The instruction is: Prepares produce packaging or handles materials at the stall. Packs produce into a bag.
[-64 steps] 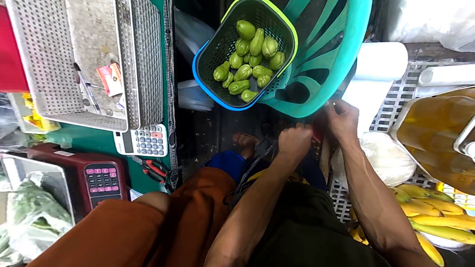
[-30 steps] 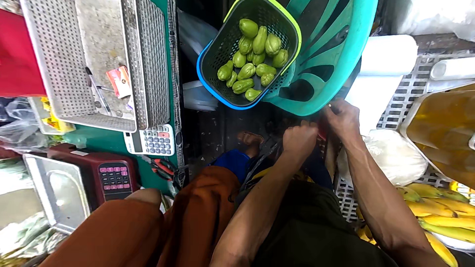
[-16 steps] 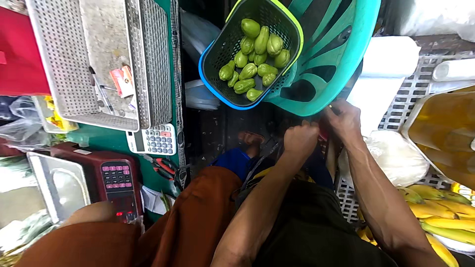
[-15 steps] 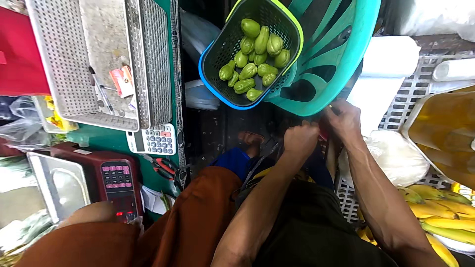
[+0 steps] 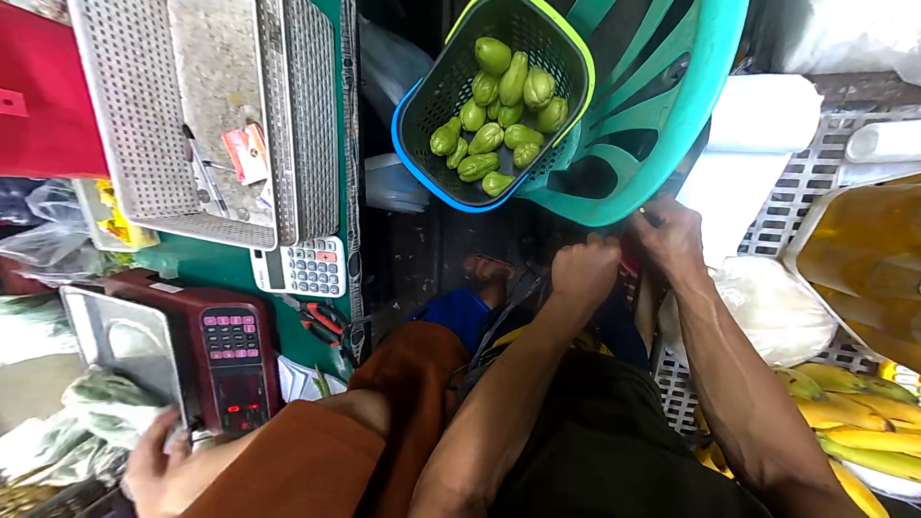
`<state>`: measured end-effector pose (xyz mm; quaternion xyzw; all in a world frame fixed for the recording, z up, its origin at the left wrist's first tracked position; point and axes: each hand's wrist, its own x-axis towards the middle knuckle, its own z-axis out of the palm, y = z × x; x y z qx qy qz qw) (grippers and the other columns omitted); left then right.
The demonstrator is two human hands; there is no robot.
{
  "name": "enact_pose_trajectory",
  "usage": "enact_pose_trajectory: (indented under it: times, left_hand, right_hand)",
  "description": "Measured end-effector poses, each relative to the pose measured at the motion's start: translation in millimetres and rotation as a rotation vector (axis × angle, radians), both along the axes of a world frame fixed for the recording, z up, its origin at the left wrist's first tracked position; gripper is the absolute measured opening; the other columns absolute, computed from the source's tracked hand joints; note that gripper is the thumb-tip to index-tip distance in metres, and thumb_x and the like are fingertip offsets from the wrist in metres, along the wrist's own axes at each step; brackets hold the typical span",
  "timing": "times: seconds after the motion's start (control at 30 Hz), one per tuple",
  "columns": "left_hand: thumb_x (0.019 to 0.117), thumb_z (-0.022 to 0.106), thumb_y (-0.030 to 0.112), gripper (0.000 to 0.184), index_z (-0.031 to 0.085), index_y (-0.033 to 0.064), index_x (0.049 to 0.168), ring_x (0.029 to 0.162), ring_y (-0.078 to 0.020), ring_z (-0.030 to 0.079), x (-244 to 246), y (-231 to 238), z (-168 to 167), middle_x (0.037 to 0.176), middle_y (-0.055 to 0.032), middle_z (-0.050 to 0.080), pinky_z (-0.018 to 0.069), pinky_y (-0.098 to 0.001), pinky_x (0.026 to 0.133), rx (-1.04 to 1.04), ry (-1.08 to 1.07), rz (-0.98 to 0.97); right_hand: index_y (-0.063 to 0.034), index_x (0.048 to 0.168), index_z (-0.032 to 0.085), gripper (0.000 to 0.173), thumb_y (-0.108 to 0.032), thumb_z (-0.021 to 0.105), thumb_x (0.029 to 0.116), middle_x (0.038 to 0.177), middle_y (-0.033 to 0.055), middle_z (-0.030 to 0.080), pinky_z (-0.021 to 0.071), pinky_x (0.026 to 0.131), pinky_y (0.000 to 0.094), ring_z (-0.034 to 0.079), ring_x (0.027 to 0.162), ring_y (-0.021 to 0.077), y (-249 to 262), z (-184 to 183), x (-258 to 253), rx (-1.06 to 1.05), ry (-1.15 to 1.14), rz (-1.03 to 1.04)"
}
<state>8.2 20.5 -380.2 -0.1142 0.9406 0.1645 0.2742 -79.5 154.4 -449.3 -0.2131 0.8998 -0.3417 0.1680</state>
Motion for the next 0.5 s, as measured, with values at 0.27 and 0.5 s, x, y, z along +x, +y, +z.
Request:
enact_pose_trajectory:
  times: [0.27,0.5]
  left_hand:
    - [0.0986,0.058,0.013,0.017,0.072,0.0085,0.107,0.077,-0.0314,0.07,-1,1,2,0.094,-0.0147,0.069,0.0554,-0.0449,0.06,0.001,0.004,-0.025]
    - [0.1028,0.05,0.014,0.022,0.069,0.0075,0.113,0.09,-0.0347,0.071,11,-14,-10,0.105,-0.0166,0.069,0.0563,-0.0496,0.068,0.047,-0.145,-0.019]
  right_hand:
    - [-0.0047,0.098,0.077,0.022,-0.023,0.065,0.1009,0.095,0.0145,0.071,0.0563,0.076,0.0495,0.07,0.084,0.0275,1,-2,2,-0.044,0.019,-0.032]
    - [-0.0053,0.108,0.073,0.025,-0.027,0.061,0.1038,0.083,0.0021,0.069,0.0562,0.058,0.026,0.062,0.062,0.0064,8,7,-3,-0.425,-0.136,-0.39]
